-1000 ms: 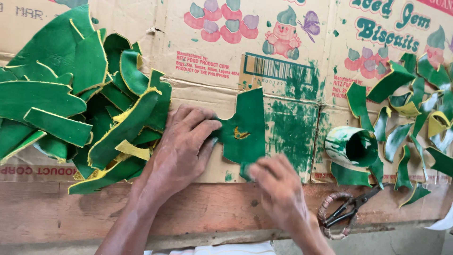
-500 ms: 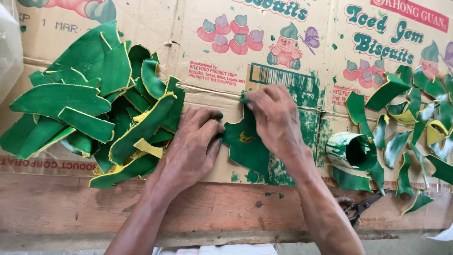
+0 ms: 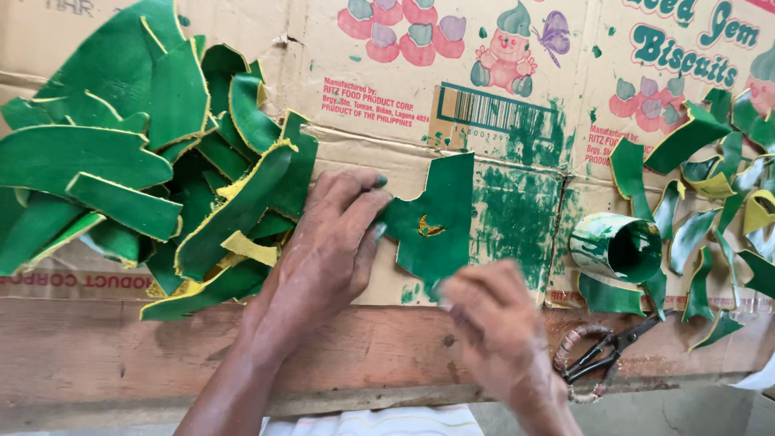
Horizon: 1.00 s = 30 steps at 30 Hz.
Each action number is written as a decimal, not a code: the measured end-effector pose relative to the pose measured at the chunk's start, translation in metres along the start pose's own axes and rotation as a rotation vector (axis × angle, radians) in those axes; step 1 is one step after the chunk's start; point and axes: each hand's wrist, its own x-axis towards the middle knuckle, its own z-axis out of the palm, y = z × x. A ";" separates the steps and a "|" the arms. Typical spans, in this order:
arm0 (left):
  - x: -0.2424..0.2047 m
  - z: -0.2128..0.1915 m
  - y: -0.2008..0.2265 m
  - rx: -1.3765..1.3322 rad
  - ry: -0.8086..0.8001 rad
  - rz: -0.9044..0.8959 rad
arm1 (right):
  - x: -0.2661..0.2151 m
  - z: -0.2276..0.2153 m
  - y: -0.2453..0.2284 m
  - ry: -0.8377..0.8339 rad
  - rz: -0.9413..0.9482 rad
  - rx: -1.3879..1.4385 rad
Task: The person paints green foam pieces with green paint using a small brush. They pick up each piece, apply paint to the surface, and place the finished pieces on a cardboard surface. The process is repeated for multiple pieces.
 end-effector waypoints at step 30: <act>-0.010 -0.005 0.004 -0.150 0.145 -0.133 | 0.047 0.025 -0.013 0.020 -0.022 -0.013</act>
